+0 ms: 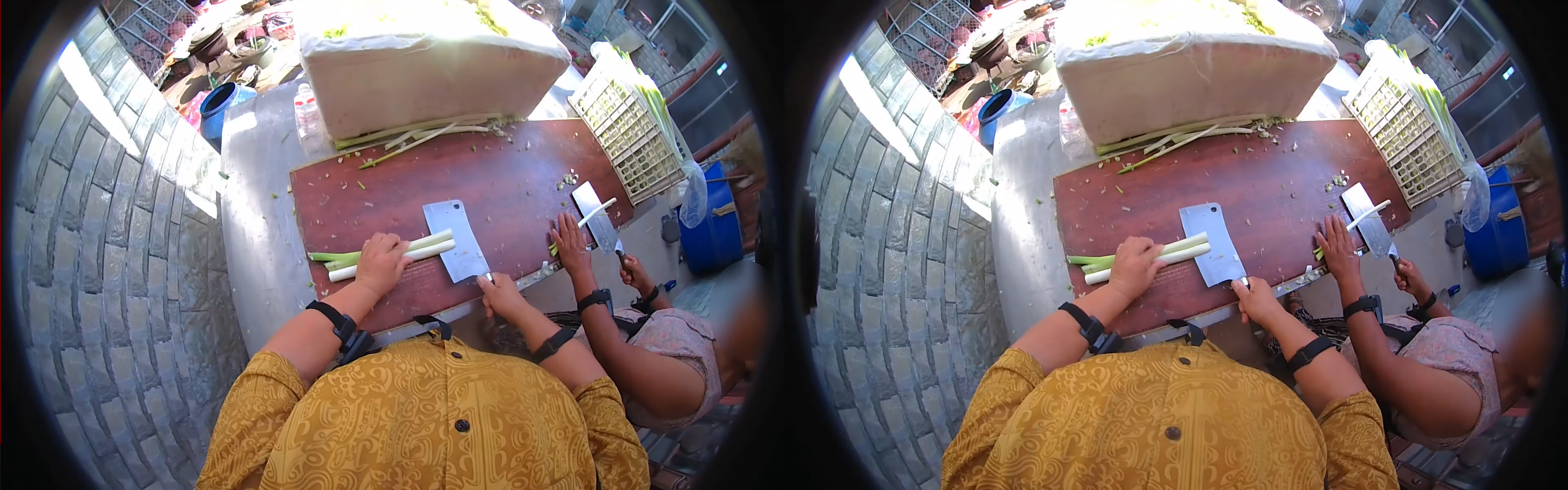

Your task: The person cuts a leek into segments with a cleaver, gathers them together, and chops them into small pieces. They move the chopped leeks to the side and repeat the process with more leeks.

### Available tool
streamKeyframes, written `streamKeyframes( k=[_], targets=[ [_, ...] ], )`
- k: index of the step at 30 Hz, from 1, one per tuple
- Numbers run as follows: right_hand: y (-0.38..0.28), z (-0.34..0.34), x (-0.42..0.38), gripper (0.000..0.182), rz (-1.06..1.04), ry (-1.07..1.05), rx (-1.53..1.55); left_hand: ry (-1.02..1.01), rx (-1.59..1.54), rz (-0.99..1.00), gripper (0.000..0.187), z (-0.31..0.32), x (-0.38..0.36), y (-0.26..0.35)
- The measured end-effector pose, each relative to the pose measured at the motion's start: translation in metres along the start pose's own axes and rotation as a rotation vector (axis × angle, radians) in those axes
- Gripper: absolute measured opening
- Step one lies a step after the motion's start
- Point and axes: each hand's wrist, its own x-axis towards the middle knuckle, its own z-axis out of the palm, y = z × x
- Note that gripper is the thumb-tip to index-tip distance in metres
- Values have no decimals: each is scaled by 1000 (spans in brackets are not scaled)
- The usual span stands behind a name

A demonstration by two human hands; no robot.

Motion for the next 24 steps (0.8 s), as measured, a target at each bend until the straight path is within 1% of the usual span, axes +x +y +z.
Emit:
streamKeyframes(
  k=[7, 13, 18, 24],
  targets=[
    [-9, 25, -1, 32, -8, 14, 42, 33, -15, -3, 31, 1, 0, 2],
    [-21, 42, -5, 33, -11, 56, 3, 52, -26, 12, 30, 1, -1, 1],
    [-20, 55, -10, 32, -15, 54, 35, 78, -7, 34, 27, 3, -2, 1],
    [-17, 65, -11, 34, -12, 111, 53, 34, -36, 11, 28, -1, 1, 1]
  ],
)
